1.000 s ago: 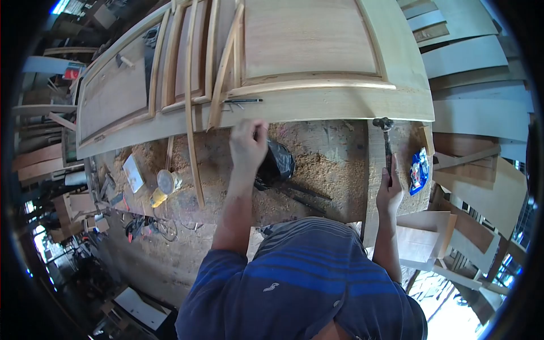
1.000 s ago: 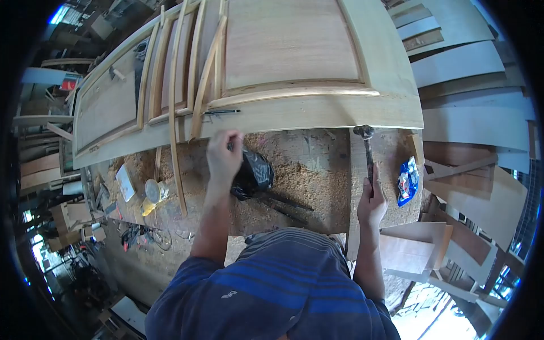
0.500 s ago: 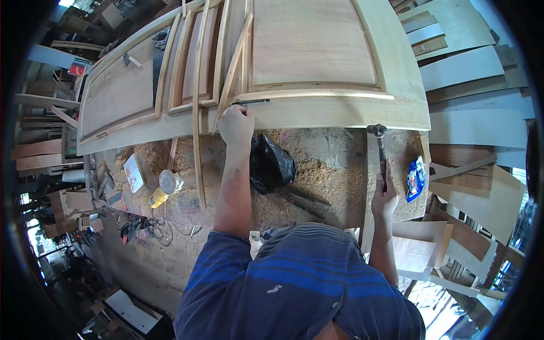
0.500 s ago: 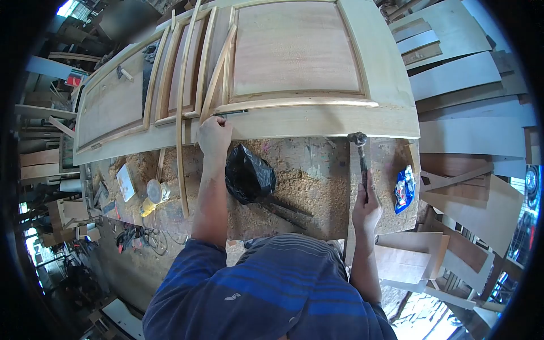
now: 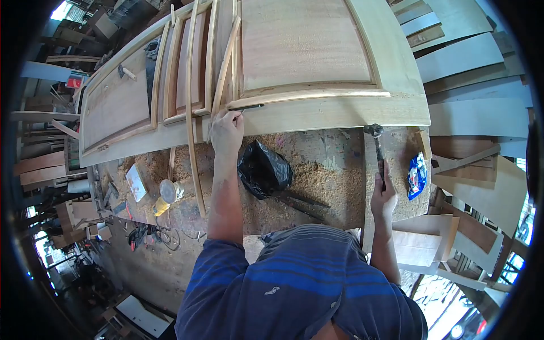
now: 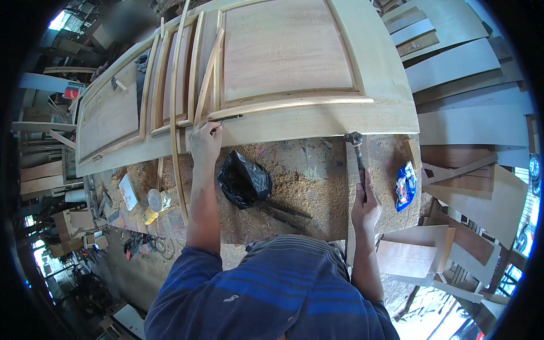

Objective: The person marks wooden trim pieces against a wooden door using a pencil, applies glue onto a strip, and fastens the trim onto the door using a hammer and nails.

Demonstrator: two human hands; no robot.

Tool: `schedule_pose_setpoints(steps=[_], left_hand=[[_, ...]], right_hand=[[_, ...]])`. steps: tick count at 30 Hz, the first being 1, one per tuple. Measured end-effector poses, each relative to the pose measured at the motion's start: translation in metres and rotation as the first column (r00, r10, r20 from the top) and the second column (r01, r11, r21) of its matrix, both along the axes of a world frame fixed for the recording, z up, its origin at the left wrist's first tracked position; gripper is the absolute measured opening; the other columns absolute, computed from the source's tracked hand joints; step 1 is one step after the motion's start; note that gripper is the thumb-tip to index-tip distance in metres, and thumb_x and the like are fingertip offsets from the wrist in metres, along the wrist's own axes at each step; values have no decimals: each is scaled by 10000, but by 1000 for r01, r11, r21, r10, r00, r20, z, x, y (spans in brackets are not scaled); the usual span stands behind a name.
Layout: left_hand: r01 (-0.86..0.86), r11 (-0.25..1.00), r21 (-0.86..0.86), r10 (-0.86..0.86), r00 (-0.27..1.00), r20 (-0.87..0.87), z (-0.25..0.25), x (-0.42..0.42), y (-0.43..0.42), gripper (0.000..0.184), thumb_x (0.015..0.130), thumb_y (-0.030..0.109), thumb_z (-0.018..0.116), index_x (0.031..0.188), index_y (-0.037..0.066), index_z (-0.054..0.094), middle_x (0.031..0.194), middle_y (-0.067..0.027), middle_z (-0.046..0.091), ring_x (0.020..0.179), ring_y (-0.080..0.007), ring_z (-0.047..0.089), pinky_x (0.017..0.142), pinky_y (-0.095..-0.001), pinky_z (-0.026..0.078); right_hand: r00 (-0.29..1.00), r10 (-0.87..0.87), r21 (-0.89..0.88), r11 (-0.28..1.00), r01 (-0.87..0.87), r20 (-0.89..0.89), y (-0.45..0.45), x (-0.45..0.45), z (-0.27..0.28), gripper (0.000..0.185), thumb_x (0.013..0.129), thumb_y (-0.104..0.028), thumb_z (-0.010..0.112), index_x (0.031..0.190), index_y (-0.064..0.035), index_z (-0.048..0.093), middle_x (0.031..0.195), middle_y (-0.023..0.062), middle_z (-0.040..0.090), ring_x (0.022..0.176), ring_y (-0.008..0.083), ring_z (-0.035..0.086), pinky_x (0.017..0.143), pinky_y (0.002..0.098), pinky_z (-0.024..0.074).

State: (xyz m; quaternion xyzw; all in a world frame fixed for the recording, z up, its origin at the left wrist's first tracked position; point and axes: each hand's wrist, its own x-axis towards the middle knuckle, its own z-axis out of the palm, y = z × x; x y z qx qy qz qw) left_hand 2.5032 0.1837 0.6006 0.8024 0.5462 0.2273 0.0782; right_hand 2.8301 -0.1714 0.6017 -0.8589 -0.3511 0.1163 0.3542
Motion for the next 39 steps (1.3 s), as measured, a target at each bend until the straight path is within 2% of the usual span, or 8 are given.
schedule_pose_setpoints(steps=[10,14,16,21,25,35,38,39], left_hand=[[139,990,-18,-138,939,-316,5,14,9,212,832,123,794,998,31,699,911,-127,707,962,-342,719,869,-483,567],[206,953,-221,-175,973,151,12,28,-5,192,906,57,761,1064,12,660,898,-107,692,883,-240,711,804,-373,579],[243,934,-262,-103,884,456,19,51,-14,159,953,37,746,1076,3,652,904,-78,693,853,-174,694,780,-307,568],[512,749,-421,59,581,812,-9,98,-1,210,1031,11,687,1241,-1,690,1101,-30,714,1000,-127,690,946,-295,575],[652,662,-369,186,334,924,2,135,-6,254,1032,6,695,1286,0,694,1122,-34,720,1070,-131,677,996,-321,574],[869,474,-139,315,-21,949,-1,138,-9,177,1088,75,669,1251,37,725,1172,-40,728,1082,-163,691,1022,-389,564],[717,649,-253,178,181,967,5,141,-13,150,1083,91,682,1207,49,756,1163,-44,773,1080,-169,715,1002,-385,570],[591,761,-266,46,359,932,9,145,-14,137,1072,96,696,1181,54,768,1136,-61,783,1049,-174,722,983,-378,572]], right_hand=[[998,-21,-107,994,14,-59,-1,4,4,505,1076,-140,665,1576,-173,606,967,251,762,718,226,714,712,367,557],[997,-42,-19,999,41,-62,1,-1,2,519,1073,-135,672,1584,-183,597,1114,211,795,795,204,755,759,343,568],[998,-24,6,1000,25,-62,4,-1,2,529,1071,-129,673,1591,-178,589,1210,155,806,865,212,789,793,335,578],[999,21,50,999,-19,-37,16,-1,10,523,1070,-121,665,1586,-164,593,1198,203,795,904,267,806,808,365,594],[999,21,43,999,-19,-31,21,1,15,516,1067,-121,675,1577,-150,603,1150,213,800,878,265,805,793,372,597],[996,-21,-14,1000,20,-92,18,6,10,504,1066,-119,680,1565,-129,612,1141,217,800,880,270,806,796,370,600],[995,-21,4,1000,21,-100,20,6,7,505,1063,-121,685,1563,-147,617,1172,227,793,920,288,814,815,373,604],[995,-17,17,1000,18,-97,21,7,7,506,1062,-122,686,1562,-154,618,1184,230,790,935,295,817,821,374,606]])
